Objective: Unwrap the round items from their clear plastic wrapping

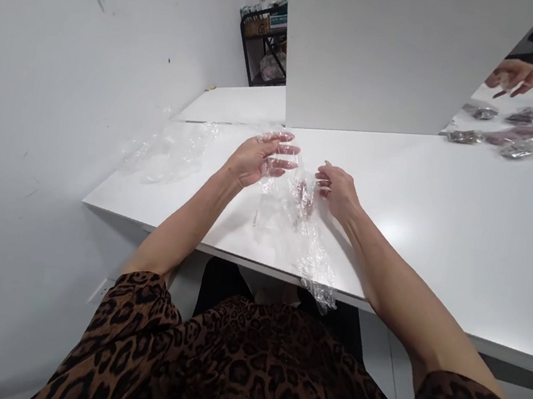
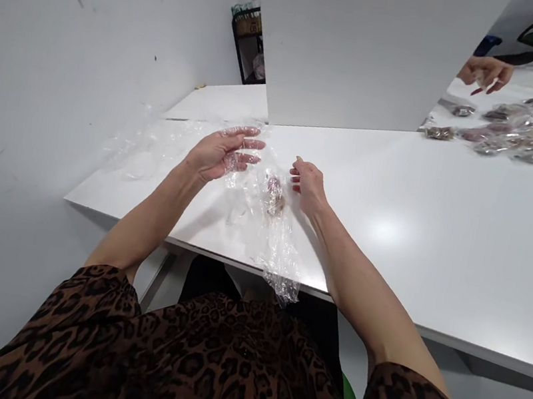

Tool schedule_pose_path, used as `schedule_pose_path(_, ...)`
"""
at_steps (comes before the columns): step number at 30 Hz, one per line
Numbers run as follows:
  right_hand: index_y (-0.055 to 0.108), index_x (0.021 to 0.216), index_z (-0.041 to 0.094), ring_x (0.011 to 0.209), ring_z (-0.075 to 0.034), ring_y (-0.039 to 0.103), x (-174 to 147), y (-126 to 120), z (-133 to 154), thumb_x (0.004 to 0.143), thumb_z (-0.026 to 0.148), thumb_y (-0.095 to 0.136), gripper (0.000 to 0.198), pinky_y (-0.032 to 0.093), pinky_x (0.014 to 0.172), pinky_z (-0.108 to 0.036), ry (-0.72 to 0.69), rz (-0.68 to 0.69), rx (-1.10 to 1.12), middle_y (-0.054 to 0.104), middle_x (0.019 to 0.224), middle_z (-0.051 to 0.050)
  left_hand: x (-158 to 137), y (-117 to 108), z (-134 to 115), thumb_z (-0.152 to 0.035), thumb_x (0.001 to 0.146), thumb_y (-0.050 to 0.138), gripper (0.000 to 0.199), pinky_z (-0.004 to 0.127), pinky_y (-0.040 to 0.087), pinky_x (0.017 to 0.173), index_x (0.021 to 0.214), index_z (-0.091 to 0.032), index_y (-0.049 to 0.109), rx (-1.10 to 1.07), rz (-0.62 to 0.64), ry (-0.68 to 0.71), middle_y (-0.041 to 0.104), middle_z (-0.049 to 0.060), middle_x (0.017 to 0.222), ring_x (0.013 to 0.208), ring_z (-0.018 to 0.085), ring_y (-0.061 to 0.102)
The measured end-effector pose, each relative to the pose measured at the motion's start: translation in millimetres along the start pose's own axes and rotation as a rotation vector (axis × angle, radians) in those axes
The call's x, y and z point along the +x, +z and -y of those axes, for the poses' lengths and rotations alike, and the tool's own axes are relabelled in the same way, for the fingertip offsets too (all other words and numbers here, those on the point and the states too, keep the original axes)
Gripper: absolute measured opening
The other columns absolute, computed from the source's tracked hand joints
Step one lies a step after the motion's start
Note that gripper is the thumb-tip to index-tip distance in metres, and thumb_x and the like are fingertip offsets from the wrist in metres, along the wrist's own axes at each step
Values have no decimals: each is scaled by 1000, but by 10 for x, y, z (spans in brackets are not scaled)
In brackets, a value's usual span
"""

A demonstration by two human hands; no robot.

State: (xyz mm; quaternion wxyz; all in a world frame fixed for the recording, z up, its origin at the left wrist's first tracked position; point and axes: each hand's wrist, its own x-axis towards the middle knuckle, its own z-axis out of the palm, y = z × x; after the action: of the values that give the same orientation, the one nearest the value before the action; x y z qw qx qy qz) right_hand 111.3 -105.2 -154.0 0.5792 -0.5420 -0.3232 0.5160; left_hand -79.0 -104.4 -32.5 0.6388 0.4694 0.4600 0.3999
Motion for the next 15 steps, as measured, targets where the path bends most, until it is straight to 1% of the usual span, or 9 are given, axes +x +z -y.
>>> schedule_pose_path(3, 58, 82, 22, 65, -13, 50, 35, -28, 2, 88, 50, 70, 31, 43, 56, -27, -12, 20, 2, 62, 83, -4, 34, 64, -170, -18, 98, 63, 32, 24, 58, 69, 130, -19, 67, 27, -17, 81, 75, 10, 114, 105, 27, 77)
schedule_pose_path(5, 59, 82, 22, 66, -14, 52, 38, -36, 2, 88, 53, 68, 34, 44, 55, -27, -1, 23, 10, 63, 84, -5, 47, 104, -305, -19, 100, 61, 31, 22, 57, 68, 131, -19, 66, 36, -36, 136, 74, 7, 115, 107, 27, 77)
schedule_pose_path(8, 60, 84, 22, 69, -16, 55, 31, -47, 12, 91, 58, 64, 38, 44, 53, -27, 23, 45, 39, 65, 87, -7, 13, 187, -534, -19, 107, 50, 29, 21, 56, 70, 131, -18, 65, 48, -72, 194, 72, 4, 114, 109, 28, 77)
schedule_pose_path(11, 60, 84, 22, 69, -16, 56, 48, -74, 21, 90, 63, 66, 42, 46, 55, -29, 32, 51, 68, 66, 88, -7, -85, 267, -759, -17, 110, 42, 30, 19, 55, 70, 130, -16, 64, 81, -91, 243, 73, 4, 110, 111, 26, 76)
schedule_pose_path(13, 61, 84, 21, 72, -15, 57, 74, -111, 21, 87, 63, 70, 43, 48, 59, -29, -5, 58, 2, 66, 90, -7, -156, 282, -885, -12, 109, 42, 28, 17, 54, 70, 128, -13, 63, 79, -74, 312, 74, 5, 106, 109, 22, 75)
schedule_pose_path(15, 65, 89, 19, 80, -16, 60, 98, -166, 22, 84, 60, 75, 42, 50, 67, -30, -86, 122, -173, 68, 97, -7, -209, 242, -988, -6, 109, 39, 27, 15, 52, 69, 123, -10, 62, 35, -46, 416, 74, 5, 102, 104, 16, 74)
